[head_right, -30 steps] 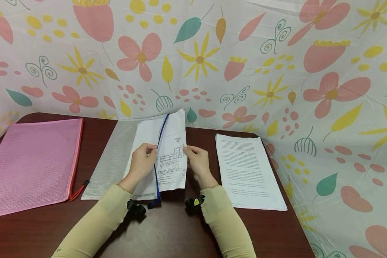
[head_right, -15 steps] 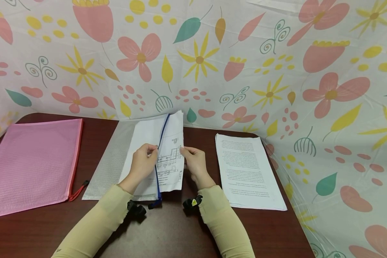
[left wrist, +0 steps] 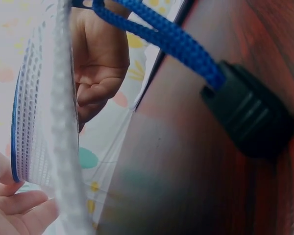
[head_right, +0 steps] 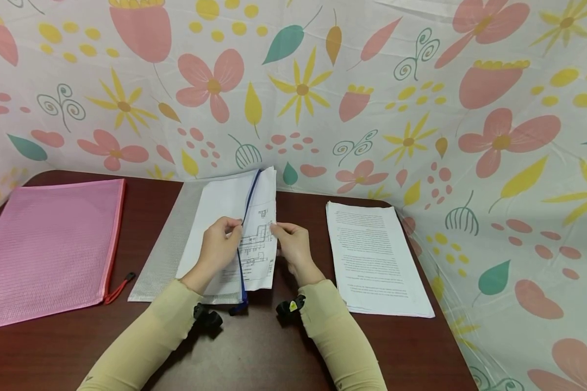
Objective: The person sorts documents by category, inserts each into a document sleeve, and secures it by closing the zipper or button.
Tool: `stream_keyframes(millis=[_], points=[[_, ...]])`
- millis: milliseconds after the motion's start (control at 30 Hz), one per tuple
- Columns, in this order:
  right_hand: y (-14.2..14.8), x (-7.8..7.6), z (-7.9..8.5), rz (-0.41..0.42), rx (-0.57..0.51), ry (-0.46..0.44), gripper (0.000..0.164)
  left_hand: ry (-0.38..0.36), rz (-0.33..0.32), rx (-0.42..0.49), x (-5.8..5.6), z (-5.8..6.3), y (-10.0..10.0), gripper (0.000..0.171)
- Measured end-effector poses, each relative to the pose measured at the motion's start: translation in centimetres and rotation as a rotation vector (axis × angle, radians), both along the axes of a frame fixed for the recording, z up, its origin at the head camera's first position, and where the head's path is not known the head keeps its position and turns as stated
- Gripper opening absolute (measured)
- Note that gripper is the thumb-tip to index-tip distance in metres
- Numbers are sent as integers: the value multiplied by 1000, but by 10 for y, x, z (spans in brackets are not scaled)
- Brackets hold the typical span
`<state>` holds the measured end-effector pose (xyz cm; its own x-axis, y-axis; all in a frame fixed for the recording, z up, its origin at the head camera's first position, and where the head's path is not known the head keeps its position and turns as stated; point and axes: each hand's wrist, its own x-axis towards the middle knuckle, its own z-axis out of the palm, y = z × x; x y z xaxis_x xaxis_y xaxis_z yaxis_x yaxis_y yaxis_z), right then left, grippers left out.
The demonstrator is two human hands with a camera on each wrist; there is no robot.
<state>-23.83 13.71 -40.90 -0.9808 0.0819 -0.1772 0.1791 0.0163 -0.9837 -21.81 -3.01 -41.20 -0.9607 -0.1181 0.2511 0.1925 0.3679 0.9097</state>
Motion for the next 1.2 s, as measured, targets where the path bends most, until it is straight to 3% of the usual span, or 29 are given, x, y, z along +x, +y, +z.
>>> stream_keyframes(millis=[733,1200], points=[[-11,-2,-2,20,109,-8,27,-15,-31,29,3,2,3,17],[-20,-2,-5,67,121,16,27,45,-47,40,6,4,5,15]])
